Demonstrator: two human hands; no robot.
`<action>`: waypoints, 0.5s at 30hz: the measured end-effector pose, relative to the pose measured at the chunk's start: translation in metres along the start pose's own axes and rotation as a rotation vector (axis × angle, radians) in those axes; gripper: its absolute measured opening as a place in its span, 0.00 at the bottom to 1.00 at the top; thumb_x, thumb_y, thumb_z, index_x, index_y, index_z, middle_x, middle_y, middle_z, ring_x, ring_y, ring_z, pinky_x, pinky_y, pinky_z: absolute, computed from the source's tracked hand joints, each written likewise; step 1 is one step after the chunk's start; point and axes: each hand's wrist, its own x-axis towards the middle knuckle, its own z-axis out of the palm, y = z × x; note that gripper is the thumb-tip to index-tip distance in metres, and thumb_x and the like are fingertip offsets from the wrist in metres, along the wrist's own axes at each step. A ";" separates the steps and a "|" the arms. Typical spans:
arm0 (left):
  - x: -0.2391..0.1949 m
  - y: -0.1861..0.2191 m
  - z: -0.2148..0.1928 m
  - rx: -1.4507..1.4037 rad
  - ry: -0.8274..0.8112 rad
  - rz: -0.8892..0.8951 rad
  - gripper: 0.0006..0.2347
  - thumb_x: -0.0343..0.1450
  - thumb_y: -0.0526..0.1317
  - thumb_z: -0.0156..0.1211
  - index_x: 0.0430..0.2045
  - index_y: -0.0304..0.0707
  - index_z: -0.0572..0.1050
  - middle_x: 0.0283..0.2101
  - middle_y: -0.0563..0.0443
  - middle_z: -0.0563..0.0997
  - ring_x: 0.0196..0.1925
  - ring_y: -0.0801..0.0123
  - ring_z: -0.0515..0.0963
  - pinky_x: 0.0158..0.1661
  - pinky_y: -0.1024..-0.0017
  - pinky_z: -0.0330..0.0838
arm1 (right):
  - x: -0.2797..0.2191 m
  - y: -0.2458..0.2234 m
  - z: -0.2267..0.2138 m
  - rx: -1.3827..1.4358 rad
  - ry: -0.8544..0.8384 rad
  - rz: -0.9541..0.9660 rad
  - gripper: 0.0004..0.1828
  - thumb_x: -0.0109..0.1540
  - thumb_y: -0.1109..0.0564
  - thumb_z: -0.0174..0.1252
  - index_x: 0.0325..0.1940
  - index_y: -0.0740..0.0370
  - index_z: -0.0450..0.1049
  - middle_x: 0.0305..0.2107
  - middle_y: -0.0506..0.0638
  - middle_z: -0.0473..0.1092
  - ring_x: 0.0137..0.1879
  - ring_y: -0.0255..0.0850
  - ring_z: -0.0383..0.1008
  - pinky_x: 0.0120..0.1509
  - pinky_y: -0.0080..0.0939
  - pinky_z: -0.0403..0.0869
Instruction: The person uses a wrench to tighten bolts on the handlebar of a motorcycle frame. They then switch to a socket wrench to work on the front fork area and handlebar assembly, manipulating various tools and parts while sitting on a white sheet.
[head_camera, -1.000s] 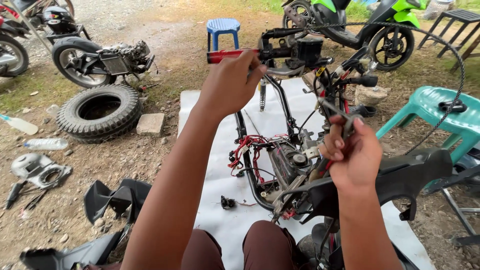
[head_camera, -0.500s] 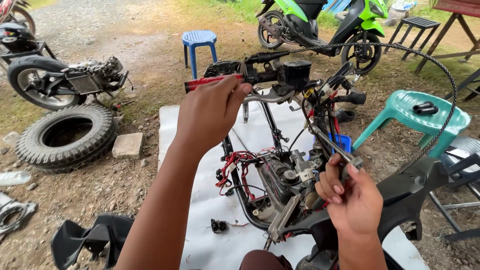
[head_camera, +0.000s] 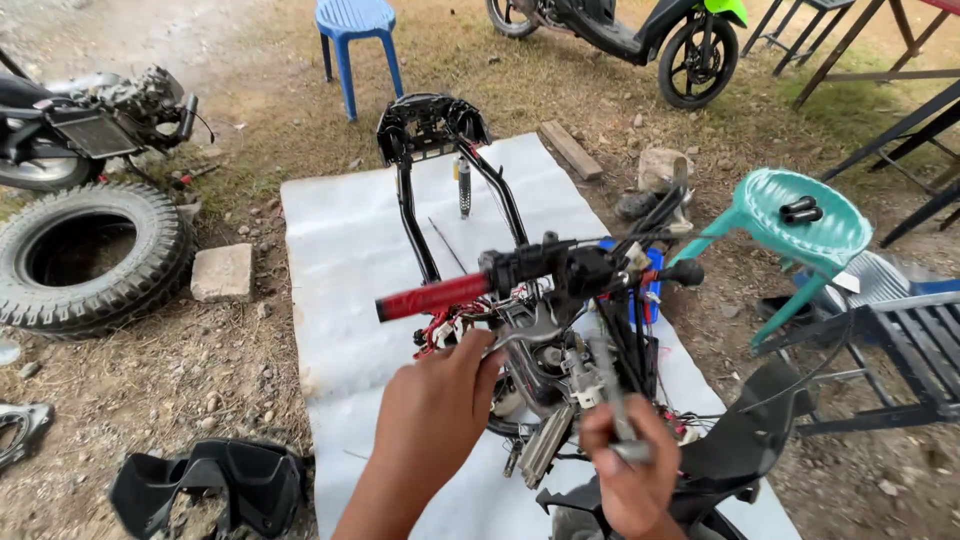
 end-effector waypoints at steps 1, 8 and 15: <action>0.000 0.002 -0.001 0.005 0.042 0.025 0.08 0.74 0.45 0.56 0.32 0.40 0.74 0.19 0.43 0.79 0.19 0.45 0.77 0.21 0.51 0.67 | 0.003 -0.008 -0.001 -0.167 0.017 0.204 0.19 0.59 0.53 0.60 0.44 0.75 0.70 0.24 0.51 0.64 0.30 0.35 0.61 0.35 0.38 0.60; 0.015 0.032 -0.030 -0.014 -0.144 -0.196 0.09 0.74 0.47 0.55 0.33 0.42 0.73 0.21 0.41 0.80 0.22 0.42 0.78 0.24 0.48 0.68 | 0.025 -0.073 0.018 -0.357 0.042 0.321 0.11 0.62 0.59 0.57 0.43 0.71 0.71 0.28 0.46 0.63 0.33 0.31 0.58 0.38 0.34 0.60; 0.013 0.066 -0.053 0.045 -0.235 -0.335 0.12 0.77 0.50 0.53 0.38 0.42 0.75 0.32 0.41 0.83 0.33 0.40 0.80 0.33 0.46 0.72 | 0.027 -0.182 0.054 -0.062 0.197 0.648 0.06 0.63 0.60 0.54 0.40 0.67 0.69 0.19 0.42 0.56 0.23 0.28 0.52 0.26 0.32 0.52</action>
